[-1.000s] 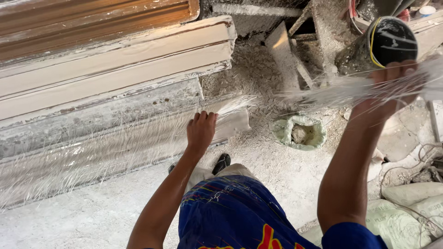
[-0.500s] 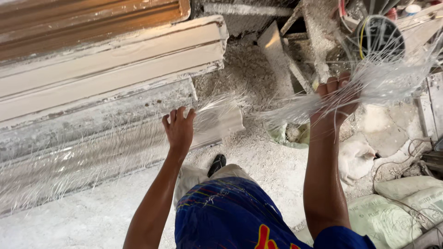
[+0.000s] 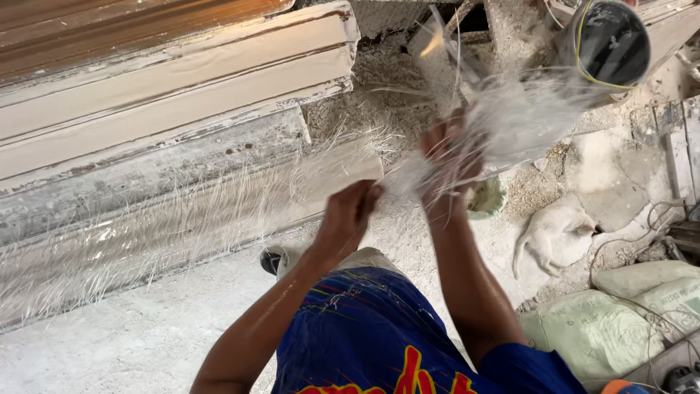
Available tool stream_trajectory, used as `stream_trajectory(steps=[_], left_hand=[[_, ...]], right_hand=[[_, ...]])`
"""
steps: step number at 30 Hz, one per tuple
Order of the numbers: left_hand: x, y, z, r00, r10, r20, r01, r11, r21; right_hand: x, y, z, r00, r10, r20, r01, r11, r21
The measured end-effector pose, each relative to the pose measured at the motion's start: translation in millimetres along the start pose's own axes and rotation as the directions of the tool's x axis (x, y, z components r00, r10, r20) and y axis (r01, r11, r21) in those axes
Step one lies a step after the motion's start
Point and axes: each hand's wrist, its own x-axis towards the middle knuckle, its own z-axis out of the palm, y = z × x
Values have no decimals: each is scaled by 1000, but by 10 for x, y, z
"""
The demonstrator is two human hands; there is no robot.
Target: The person retrieves a bundle of white fiberglass strands from a bucket, lays them across a long rectangular mold, and smooths them down with their hands. They then use a small trowel to press the strands into the mold surface, ensuring even coverage.
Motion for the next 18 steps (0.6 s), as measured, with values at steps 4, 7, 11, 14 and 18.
stream_trajectory(steps=[4, 7, 11, 14, 18], left_hand=[[83, -362, -190, 854, 411, -319, -316, 897, 310], [226, -712, -174, 816, 494, -300, -290, 799, 526], [405, -1130, -57, 906, 398, -145, -197, 698, 689], [377, -1349, 26, 947, 286, -143, -98, 686, 721], [364, -1360, -28, 965, 188, -183, 32, 606, 795]], right_hand=[[59, -940, -776, 995, -100, -18, 98, 988, -119], [162, -1842, -1170, 978, -194, 72, 201, 974, -104], [136, -2635, -1371, 927, -269, 260, 356, 848, -392], [-70, -2718, -1303, 966, -200, 164, 228, 959, -170], [-257, -2273, -1004, 956, -294, 18, 287, 917, -277]])
